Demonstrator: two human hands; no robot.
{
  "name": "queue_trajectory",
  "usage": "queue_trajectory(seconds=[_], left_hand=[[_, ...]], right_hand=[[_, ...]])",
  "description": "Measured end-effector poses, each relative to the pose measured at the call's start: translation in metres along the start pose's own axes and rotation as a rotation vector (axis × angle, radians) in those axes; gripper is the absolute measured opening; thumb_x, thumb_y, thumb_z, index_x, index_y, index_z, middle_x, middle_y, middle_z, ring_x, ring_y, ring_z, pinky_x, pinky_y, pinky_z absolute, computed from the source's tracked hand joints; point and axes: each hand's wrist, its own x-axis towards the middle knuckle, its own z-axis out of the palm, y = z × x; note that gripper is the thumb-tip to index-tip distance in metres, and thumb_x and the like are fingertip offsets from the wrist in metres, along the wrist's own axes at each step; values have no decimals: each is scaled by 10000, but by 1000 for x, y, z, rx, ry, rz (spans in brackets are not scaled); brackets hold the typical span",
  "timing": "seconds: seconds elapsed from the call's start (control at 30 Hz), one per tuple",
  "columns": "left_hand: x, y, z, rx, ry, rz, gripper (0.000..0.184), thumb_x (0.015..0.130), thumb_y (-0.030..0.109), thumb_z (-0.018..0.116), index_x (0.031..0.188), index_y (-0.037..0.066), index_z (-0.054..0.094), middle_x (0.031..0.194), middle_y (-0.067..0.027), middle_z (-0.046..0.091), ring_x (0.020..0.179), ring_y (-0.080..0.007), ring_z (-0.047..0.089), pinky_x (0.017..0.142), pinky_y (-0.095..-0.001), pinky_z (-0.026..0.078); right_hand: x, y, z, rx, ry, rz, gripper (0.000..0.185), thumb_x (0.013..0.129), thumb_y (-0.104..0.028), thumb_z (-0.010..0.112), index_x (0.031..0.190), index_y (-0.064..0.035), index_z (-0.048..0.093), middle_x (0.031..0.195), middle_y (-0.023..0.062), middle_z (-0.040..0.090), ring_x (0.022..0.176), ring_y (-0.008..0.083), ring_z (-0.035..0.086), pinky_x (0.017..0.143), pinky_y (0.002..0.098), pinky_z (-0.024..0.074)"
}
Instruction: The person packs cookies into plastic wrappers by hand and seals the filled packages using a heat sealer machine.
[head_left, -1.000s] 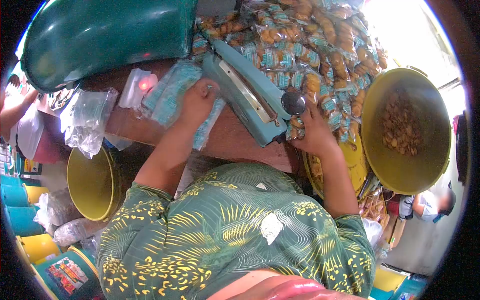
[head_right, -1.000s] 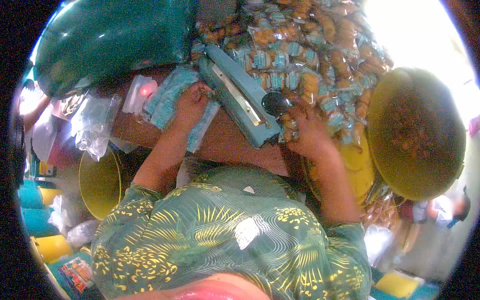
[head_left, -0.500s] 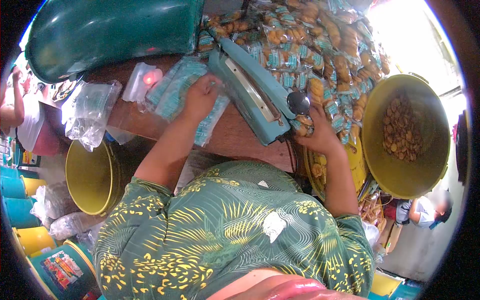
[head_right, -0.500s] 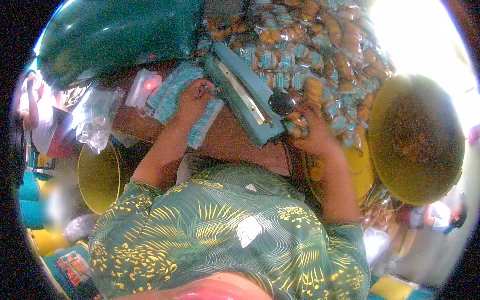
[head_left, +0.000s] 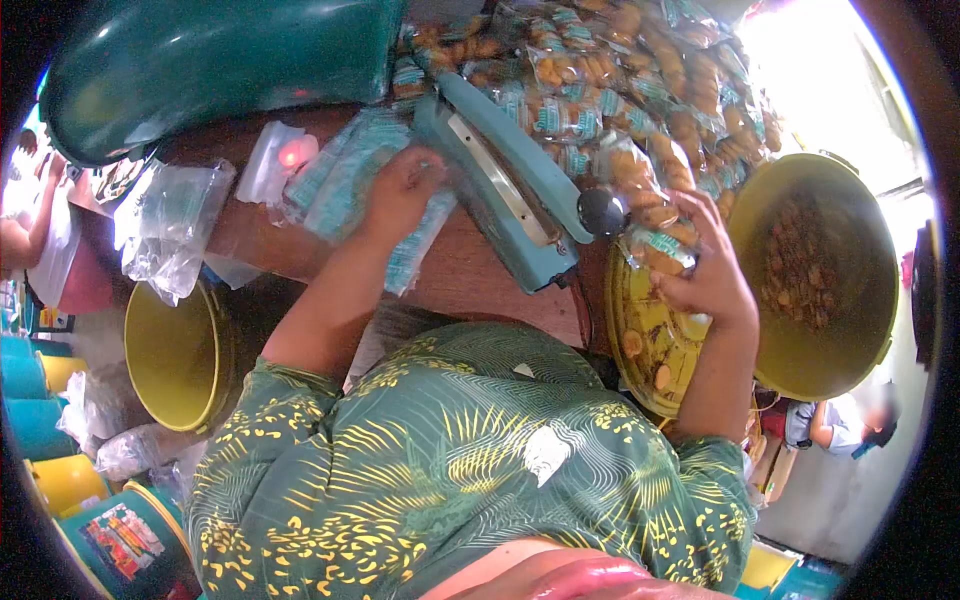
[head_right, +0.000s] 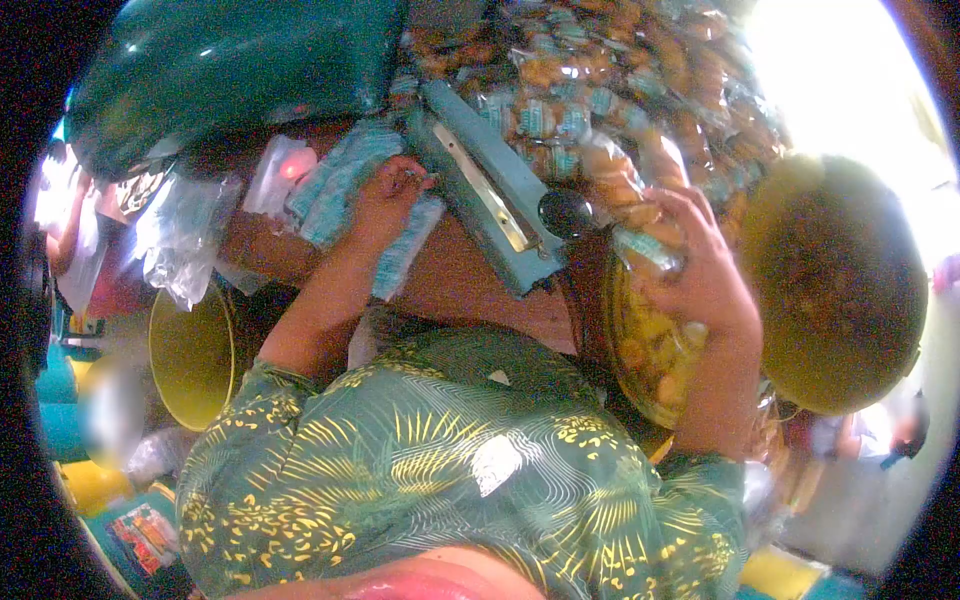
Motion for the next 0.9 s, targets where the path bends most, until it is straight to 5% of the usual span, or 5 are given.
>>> queue_trajectory(seconds=[0.27,0.4,0.5,0.7,0.9], left_hand=[[8,-11,-8,-207,-60,-198,55,971,111,513,1015,79,520,1027,-103,679,1007,-208,641,861,-331,491],[8,-11,-8,-342,-17,-169,59,1003,151,477,983,101,502,1122,-105,674,1051,-202,623,873,-355,482],[7,-12,-7,-370,9,-182,77,1012,171,479,974,110,505,1160,-97,672,1071,-200,611,880,-370,479],[3,-4,-8,-350,-6,-148,122,1008,218,515,941,116,524,1202,-99,662,1098,-208,599,917,-383,457],[3,-2,-8,-401,15,-185,110,993,210,542,933,117,544,1208,-95,658,1068,-205,599,907,-362,451]], right_hand=[[112,-18,-54,-233,226,-192,686,747,-145,768,1375,-127,492,1353,128,491,1242,273,496,1061,401,409],[148,-6,-64,-600,268,-233,826,731,-350,817,1410,-70,439,1488,204,343,1384,359,325,1131,446,312],[120,1,-40,-455,347,-316,711,785,-218,793,1412,-164,464,1438,112,455,1291,298,471,1076,415,401],[15,98,24,-6,-10,404,731,764,-227,820,1389,-78,471,1436,189,457,1327,324,445,1083,412,399],[-46,119,65,-217,223,294,656,768,-168,771,1353,-49,502,1266,218,584,1196,382,539,1011,432,440]])
